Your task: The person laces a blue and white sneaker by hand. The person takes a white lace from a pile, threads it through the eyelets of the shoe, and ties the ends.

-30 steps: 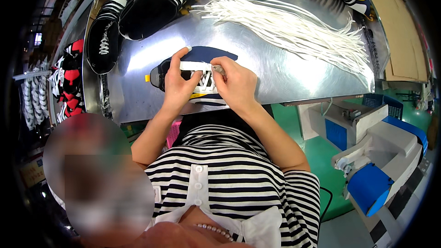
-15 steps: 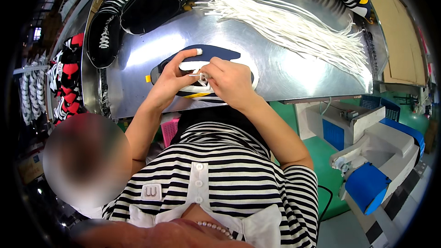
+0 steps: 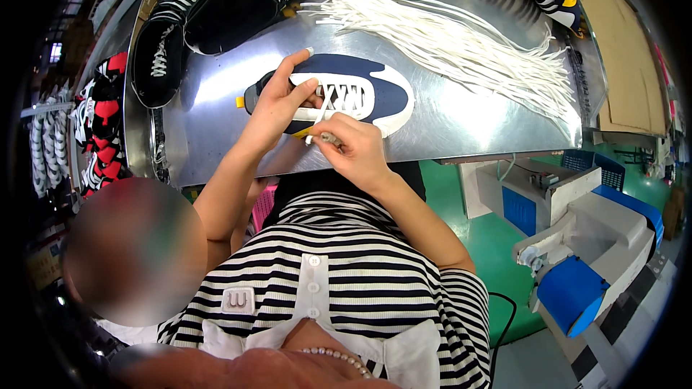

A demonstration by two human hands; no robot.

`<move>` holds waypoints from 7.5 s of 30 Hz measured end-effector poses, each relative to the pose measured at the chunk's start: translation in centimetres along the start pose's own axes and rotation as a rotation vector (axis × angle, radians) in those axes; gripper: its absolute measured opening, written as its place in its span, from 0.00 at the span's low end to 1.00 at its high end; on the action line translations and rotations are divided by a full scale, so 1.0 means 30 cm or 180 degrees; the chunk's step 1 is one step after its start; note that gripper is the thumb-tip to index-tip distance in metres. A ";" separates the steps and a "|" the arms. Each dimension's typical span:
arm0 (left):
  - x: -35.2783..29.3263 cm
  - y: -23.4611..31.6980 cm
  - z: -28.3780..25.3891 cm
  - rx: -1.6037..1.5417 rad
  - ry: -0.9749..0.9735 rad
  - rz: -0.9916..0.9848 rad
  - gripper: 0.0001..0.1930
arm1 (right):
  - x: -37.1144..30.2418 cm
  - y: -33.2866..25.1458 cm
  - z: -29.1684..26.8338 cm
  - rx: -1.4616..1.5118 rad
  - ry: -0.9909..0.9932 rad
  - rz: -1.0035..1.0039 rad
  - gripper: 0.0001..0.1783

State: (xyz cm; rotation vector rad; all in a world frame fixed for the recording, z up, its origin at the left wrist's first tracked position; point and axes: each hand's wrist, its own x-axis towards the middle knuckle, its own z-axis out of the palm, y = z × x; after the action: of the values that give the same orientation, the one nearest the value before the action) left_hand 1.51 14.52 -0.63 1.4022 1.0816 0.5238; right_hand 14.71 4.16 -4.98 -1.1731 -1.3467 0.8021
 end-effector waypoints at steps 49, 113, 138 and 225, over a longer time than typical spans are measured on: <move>-0.125 -0.049 0.007 0.2407 0.0129 0.1954 0.13 | -0.075 -0.064 -0.077 -0.0003 -0.0056 0.1312 0.08; 0.228 -0.141 -1.009 0.4212 0.2835 -0.0008 0.32 | 0.164 0.029 0.070 -0.0135 -0.0474 0.1448 0.08; -0.024 -0.107 -0.424 0.1177 0.1887 0.2318 0.17 | 0.299 -0.052 -0.069 -0.0314 -0.1345 0.0748 0.12; -0.007 -0.311 -0.011 -0.0830 0.0159 0.1403 0.11 | -0.048 -0.190 -0.301 -0.0831 -0.1260 0.1820 0.11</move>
State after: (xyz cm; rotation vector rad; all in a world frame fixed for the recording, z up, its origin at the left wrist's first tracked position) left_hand -1.59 12.97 -9.29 1.4004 0.7082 0.9858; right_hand 22.27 -0.26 1.29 -1.7095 -1.4812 1.3497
